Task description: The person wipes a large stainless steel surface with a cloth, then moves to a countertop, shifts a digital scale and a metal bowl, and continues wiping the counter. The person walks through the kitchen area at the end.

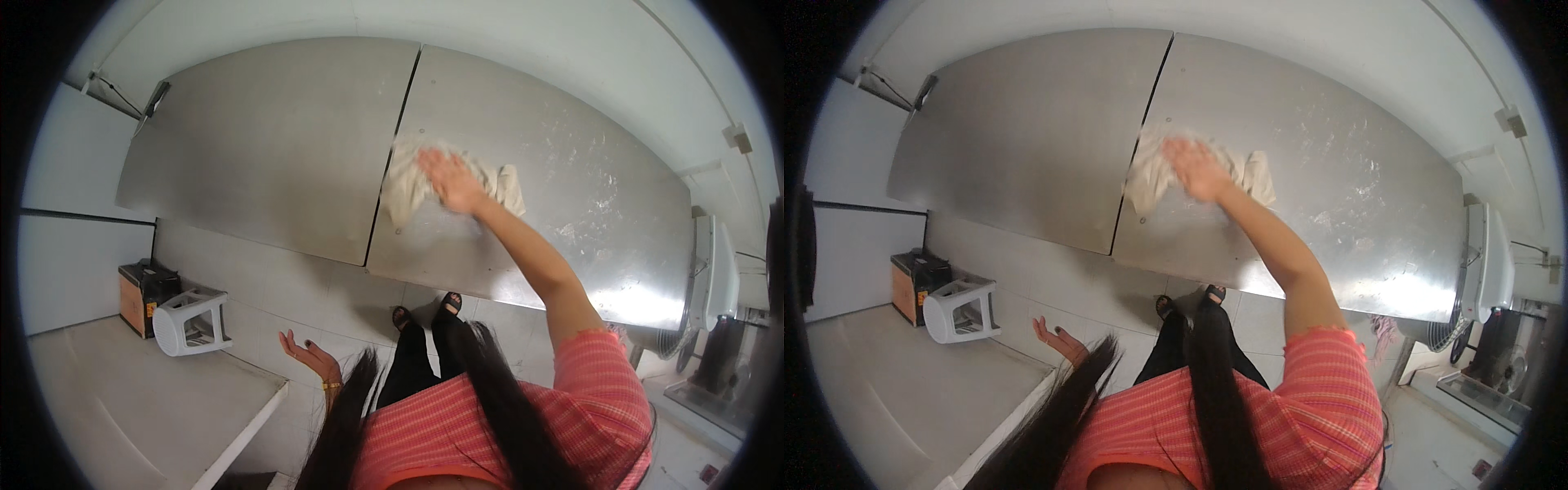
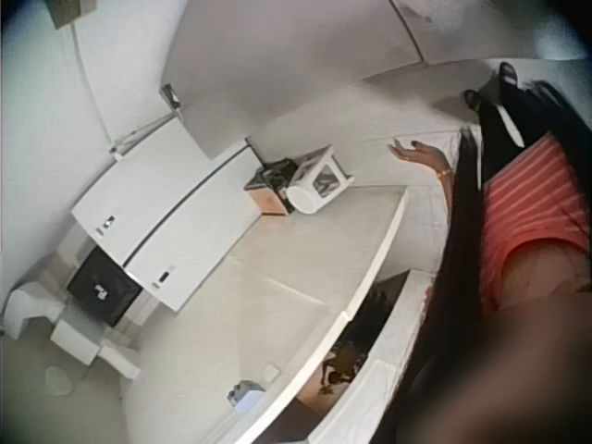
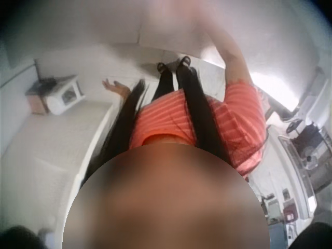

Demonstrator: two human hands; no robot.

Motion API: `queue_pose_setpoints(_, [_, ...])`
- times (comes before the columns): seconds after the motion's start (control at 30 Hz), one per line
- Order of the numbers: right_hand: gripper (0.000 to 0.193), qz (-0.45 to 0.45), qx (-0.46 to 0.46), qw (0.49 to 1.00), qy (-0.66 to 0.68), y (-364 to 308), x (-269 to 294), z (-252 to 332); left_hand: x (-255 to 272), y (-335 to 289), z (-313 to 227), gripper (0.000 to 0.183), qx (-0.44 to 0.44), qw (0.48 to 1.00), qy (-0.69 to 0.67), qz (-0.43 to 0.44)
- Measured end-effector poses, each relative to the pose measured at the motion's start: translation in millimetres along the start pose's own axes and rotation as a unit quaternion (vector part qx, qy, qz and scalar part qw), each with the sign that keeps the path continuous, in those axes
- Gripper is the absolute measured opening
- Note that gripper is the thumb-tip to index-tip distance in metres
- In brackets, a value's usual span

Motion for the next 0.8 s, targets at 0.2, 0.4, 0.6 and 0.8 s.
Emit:
queue_pose_setpoints(0.2, [0.053, -0.052, -0.054, 0.995, -0.069, -8, -12, 42, -40, 23, -54, 0.051, -0.067, 0.994, -0.075, 0.035])
queue_pose_setpoints(0.4, [0.052, 0.007, -0.02, 0.998, 0.051, -109, -28, 136, -102, 53, -176, 0.055, -0.209, 0.955, -0.195, 0.073])
queue_pose_setpoints(0.6, [0.051, -0.09, -0.09, 0.992, 0.007, -77, -9, 59, -144, 41, -247, 0.055, -0.262, 0.938, -0.187, 0.126])
queue_pose_setpoints(0.8, [0.048, -0.159, -0.169, 0.973, 0.005, 18, 27, -83, -161, 22, -259, 0.054, -0.281, 0.945, -0.075, 0.151])
Point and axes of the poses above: each hand's wrist, its own y-axis towards the middle knuckle, its own x-axis out of the back of the hand, z = x × y, the point moved 6 cm from there along y, towards the middle knuckle, and after that the axes turned 7 degrees about y, right-handed, at the moved point
